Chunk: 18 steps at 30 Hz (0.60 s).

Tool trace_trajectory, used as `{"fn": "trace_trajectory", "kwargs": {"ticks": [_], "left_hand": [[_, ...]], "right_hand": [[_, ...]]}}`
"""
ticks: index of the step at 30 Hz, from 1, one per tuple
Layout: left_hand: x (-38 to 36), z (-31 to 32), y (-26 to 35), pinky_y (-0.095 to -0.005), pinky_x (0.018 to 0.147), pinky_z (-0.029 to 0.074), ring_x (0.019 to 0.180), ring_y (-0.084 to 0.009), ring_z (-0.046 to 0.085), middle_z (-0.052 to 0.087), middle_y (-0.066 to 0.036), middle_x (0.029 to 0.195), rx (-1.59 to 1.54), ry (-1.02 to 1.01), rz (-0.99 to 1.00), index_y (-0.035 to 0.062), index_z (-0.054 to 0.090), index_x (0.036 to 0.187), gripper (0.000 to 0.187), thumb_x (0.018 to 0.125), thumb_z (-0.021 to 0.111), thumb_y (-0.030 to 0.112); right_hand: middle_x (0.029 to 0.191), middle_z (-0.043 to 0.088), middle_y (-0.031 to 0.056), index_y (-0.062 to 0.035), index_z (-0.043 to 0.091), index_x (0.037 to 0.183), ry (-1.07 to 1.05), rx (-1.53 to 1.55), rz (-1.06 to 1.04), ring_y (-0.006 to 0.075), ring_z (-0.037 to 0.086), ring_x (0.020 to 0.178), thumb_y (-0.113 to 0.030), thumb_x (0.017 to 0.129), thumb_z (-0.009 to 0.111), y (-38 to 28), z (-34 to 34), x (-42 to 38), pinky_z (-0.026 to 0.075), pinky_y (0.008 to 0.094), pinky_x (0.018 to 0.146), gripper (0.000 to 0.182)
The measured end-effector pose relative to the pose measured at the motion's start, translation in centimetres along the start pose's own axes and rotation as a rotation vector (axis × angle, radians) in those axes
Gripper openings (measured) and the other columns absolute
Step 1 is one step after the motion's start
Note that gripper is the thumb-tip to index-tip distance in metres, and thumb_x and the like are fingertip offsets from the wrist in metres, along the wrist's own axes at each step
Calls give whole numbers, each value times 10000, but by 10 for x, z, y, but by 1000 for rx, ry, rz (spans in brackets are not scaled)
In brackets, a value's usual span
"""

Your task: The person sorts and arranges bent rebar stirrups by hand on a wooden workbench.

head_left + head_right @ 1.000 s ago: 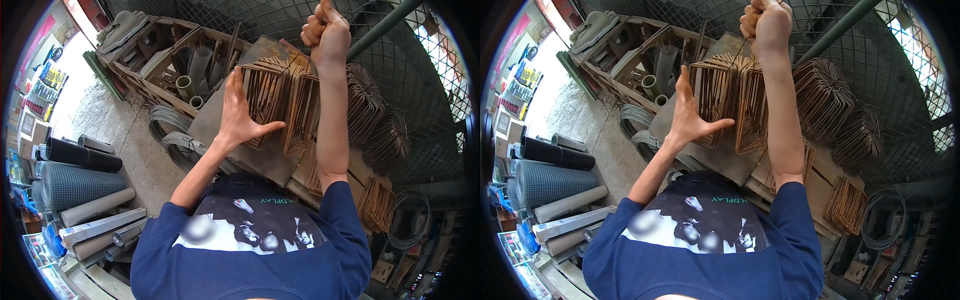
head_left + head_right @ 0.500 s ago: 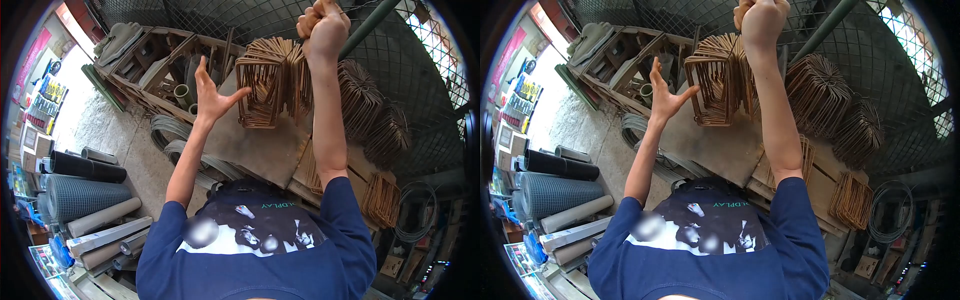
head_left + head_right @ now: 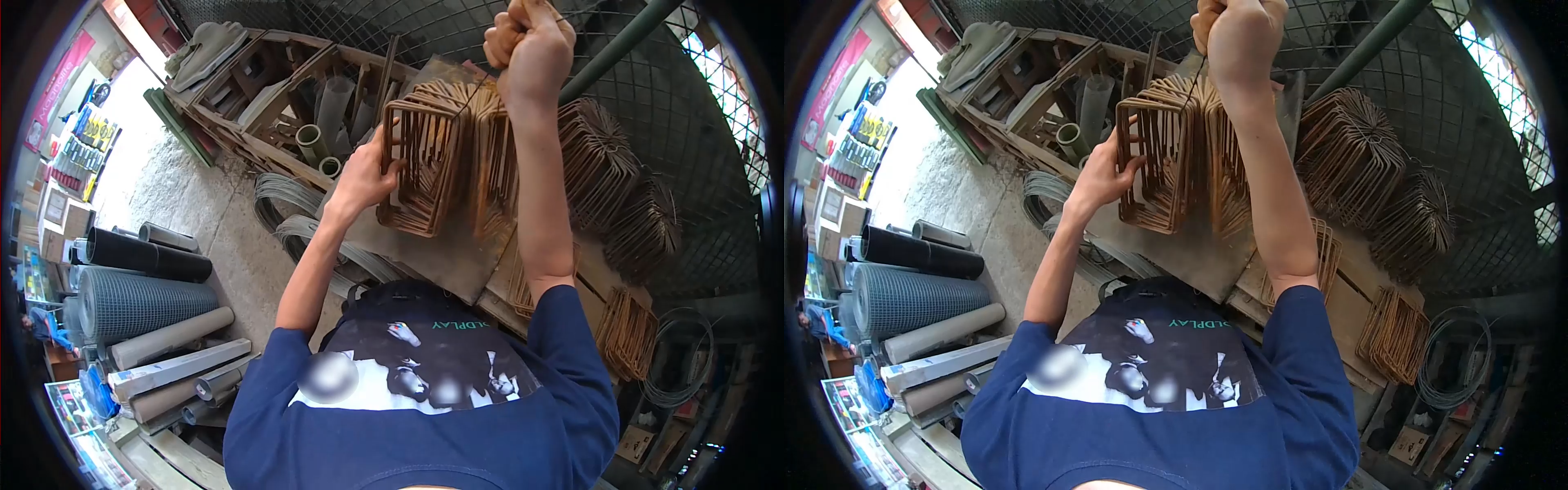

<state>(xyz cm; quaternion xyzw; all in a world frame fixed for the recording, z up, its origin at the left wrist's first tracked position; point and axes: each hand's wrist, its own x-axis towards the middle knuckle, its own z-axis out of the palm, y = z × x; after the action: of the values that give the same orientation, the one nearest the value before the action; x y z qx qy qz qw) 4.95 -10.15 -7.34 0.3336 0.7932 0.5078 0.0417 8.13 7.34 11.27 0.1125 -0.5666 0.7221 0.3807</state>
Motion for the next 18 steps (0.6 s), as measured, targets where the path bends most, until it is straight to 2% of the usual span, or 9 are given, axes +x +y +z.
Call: {"fn": "trace_trajectory", "kwargs": {"ticks": [2, 4, 5, 8, 9, 10, 13, 16, 18], "left_hand": [[0, 1, 2, -372, 835, 526, 992, -301, 658, 666, -188, 1056, 89, 40, 10, 41, 398, 1355, 625, 796, 678, 41], [-2, 9, 8, -401, 758, 527, 885, -303, 673, 694, -126, 964, 103, 176, -40, 59, 495, 1187, 507, 747, 733, 143], [-2, 18, 5, -381, 710, 531, 842, -295, 681, 702, -108, 897, 74, 273, -47, 51, 545, 1066, 438, 709, 775, 156], [1, 35, -35, -353, 666, 530, 790, -279, 689, 702, -107, 855, 56, 348, 11, 55, 583, 1031, 404, 693, 786, 142], [2, 35, -30, -332, 634, 526, 749, -263, 691, 699, -101, 832, -5, 383, 37, 64, 609, 1009, 325, 723, 755, 118], [0, 34, -27, -332, 634, 526, 749, -263, 691, 699, -101, 832, -4, 381, 29, 64, 609, 1009, 325, 723, 755, 118], [9, 28, -24, -332, 624, 527, 741, -248, 693, 694, -97, 823, 131, 572, 121, 87, 600, 1051, 284, 780, 687, 88], [9, 31, -27, -337, 628, 527, 755, -243, 694, 691, -98, 835, 140, 581, 162, 90, 585, 1048, 286, 782, 690, 94], [3, 32, -31, -343, 639, 528, 764, -243, 695, 689, -97, 846, 136, 508, 106, 81, 571, 1029, 263, 791, 683, 87]], "right_hand": [[462, 259, -67, -171, 332, 588, -12, 34, -4, 48, 204, 342, -357, 1001, 443, 1, -3, -5, 171, 254, 333, 466], [463, 251, -69, -170, 328, 582, 10, 18, 39, 46, 197, 347, -368, 999, 448, -1, -1, -15, 168, 250, 337, 477], [463, 251, -69, -170, 328, 582, 16, 19, 41, 46, 197, 347, -368, 999, 448, 1, -2, -20, 168, 250, 337, 477], [467, 247, -73, -167, 327, 577, -5, 9, 65, 43, 194, 356, -369, 996, 457, 7, -5, -32, 161, 246, 344, 484], [470, 245, -76, -167, 326, 577, -2, 60, 68, 40, 190, 358, -368, 996, 460, 5, -6, -33, 157, 245, 344, 483], [473, 243, -78, -167, 324, 578, 6, 110, 81, 37, 185, 360, -366, 995, 463, 3, -7, -37, 152, 245, 344, 483], [478, 241, -83, -166, 328, 584, -16, 118, 65, 32, 174, 365, -366, 998, 458, -2, -16, -42, 140, 247, 343, 478], [480, 241, -82, -163, 335, 586, -57, 120, -19, 29, 170, 376, -372, 1001, 449, 0, -16, -47, 134, 246, 346, 478], [478, 244, -77, -163, 334, 587, -56, 76, 77, 30, 169, 375, -374, 1003, 444, -5, -8, -56, 133, 247, 347, 479]]}}
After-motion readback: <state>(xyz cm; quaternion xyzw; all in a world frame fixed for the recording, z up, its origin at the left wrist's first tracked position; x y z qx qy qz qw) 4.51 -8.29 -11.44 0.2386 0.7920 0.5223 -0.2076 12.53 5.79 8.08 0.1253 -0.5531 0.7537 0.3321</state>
